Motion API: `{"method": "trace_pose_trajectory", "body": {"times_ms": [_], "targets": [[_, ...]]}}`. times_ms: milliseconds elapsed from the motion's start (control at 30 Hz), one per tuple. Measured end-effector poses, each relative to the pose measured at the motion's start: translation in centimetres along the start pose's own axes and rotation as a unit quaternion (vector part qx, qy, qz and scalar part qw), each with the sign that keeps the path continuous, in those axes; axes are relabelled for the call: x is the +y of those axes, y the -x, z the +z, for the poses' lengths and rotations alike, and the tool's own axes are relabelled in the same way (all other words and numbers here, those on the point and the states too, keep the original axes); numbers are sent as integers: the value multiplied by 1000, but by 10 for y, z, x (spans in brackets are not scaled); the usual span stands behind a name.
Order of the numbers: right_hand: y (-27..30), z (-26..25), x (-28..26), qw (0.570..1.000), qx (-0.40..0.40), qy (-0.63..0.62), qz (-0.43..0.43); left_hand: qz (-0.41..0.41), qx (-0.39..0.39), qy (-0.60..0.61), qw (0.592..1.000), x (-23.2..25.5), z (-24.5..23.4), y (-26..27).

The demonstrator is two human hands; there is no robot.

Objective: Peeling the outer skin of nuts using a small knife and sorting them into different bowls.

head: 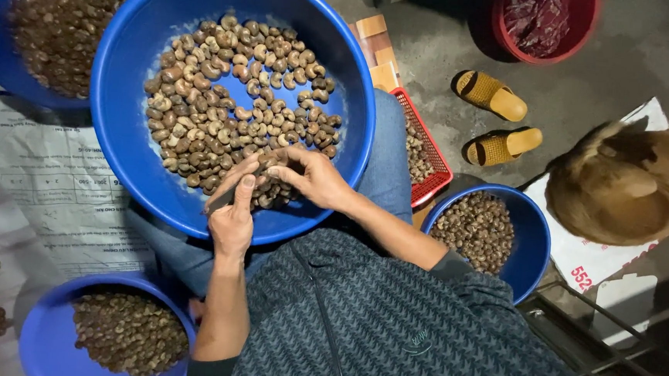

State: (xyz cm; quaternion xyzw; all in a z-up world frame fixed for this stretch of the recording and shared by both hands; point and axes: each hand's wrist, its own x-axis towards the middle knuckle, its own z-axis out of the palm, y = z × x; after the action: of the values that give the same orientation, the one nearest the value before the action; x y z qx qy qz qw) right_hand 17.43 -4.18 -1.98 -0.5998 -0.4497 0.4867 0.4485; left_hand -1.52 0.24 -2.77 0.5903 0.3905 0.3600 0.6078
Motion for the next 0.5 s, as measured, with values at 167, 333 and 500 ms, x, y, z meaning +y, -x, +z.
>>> {"method": "trace_pose_trajectory", "body": {"times_ms": [167,333,500], "targets": [[0,-1,-4,999,7,33,-10,5,5,-6,1000,5,3,-2],[3,1,-16,997,5,82,-11,5,4,-10,1000,6,2,-2],[2,3,0,997,-1,71,3,-4,27,24,999,-5,-1,0]]}}
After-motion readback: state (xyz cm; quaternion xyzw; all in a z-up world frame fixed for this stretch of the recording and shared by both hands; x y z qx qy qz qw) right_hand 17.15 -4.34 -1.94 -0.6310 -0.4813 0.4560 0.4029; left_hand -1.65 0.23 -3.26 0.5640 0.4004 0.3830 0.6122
